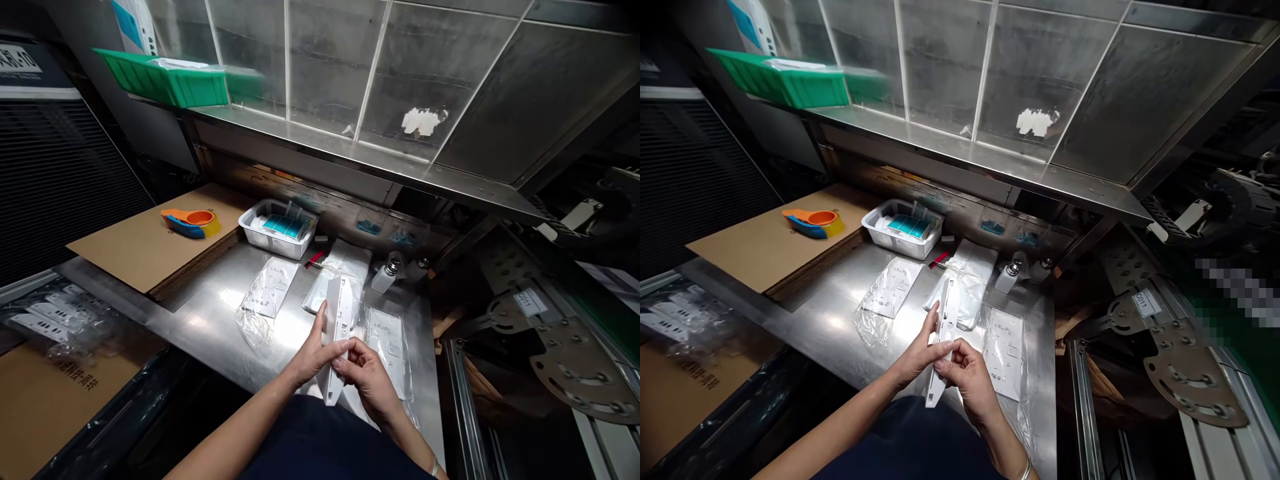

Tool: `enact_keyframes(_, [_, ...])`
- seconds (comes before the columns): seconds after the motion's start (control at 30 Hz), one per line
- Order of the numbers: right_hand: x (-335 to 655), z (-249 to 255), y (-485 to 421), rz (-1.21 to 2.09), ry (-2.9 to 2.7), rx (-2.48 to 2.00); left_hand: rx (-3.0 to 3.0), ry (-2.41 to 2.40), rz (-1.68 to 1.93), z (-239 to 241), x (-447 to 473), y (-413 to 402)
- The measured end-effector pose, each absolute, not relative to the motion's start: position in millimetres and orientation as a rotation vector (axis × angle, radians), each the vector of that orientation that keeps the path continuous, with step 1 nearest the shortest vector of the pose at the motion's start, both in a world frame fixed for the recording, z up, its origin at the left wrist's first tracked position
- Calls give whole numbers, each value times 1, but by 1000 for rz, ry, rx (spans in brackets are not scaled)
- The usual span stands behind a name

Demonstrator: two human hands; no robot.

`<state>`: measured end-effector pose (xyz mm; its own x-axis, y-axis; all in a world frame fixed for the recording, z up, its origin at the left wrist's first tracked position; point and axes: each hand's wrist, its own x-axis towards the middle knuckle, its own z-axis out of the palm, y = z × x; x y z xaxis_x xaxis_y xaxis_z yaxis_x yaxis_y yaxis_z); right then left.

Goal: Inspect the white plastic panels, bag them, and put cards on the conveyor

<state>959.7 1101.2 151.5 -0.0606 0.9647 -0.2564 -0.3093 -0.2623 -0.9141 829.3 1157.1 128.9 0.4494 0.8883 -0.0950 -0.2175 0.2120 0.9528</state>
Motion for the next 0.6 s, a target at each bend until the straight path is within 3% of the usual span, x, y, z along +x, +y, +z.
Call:
enact_keyframes(0.2, [985,157,1107,1579,-912,-1201,1037,809,853,134,828,1153])
enact_keyframes(0.33, [997,168,1126,1428,-827,-1205,1101,795,782,133,828,1151])
enact_keyframes(0.6, [976,169,1141,1117,-1194,-1377,1094,823,745,131,827,1143])
